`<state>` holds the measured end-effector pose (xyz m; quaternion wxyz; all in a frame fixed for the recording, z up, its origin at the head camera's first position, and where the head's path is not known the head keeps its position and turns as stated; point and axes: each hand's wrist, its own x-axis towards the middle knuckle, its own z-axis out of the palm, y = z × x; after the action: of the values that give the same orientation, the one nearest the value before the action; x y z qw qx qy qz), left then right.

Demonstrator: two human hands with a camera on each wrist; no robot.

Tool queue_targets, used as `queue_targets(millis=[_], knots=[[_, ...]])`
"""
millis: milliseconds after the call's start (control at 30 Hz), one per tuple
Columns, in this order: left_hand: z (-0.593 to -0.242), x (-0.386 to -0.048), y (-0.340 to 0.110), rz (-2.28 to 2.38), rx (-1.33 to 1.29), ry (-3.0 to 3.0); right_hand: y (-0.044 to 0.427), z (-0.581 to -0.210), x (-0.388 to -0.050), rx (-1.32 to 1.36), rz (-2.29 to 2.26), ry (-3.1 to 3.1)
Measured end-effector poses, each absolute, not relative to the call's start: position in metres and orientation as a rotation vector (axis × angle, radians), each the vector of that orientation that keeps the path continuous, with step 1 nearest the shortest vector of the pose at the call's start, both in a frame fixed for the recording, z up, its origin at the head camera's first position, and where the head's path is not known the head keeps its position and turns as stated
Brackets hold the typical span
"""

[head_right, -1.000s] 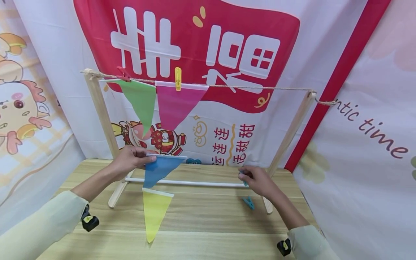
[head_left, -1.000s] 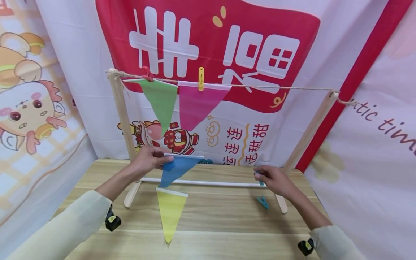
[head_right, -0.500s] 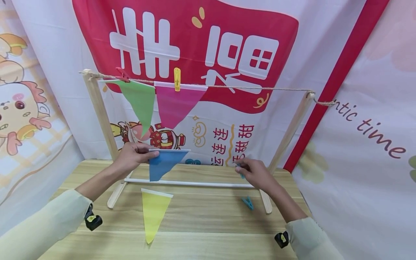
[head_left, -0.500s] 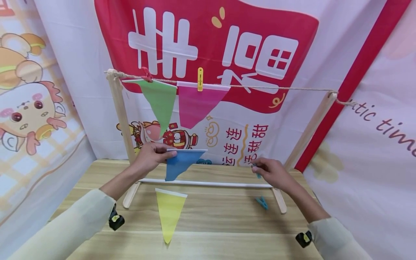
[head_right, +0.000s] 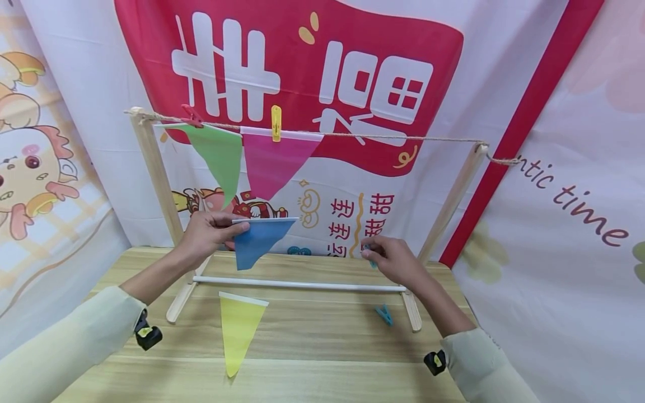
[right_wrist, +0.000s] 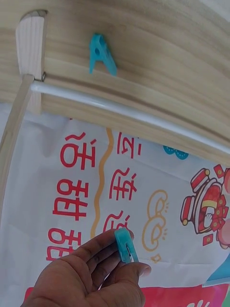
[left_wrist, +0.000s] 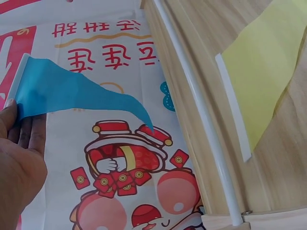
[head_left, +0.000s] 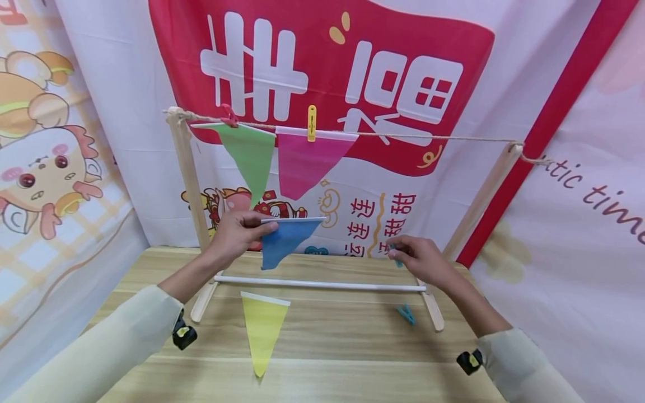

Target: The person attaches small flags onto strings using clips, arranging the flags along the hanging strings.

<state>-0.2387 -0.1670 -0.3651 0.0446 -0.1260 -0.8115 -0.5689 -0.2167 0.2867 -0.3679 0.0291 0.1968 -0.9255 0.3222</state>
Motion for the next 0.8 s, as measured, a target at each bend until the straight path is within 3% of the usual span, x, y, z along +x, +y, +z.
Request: queue_targets(millis=[800], knots=[[-0.327, -0.241, -0.152, -1.648, -0.461, -2.413, 0.273, -0.326, -0.222, 0.679, 0.927, -2.775]])
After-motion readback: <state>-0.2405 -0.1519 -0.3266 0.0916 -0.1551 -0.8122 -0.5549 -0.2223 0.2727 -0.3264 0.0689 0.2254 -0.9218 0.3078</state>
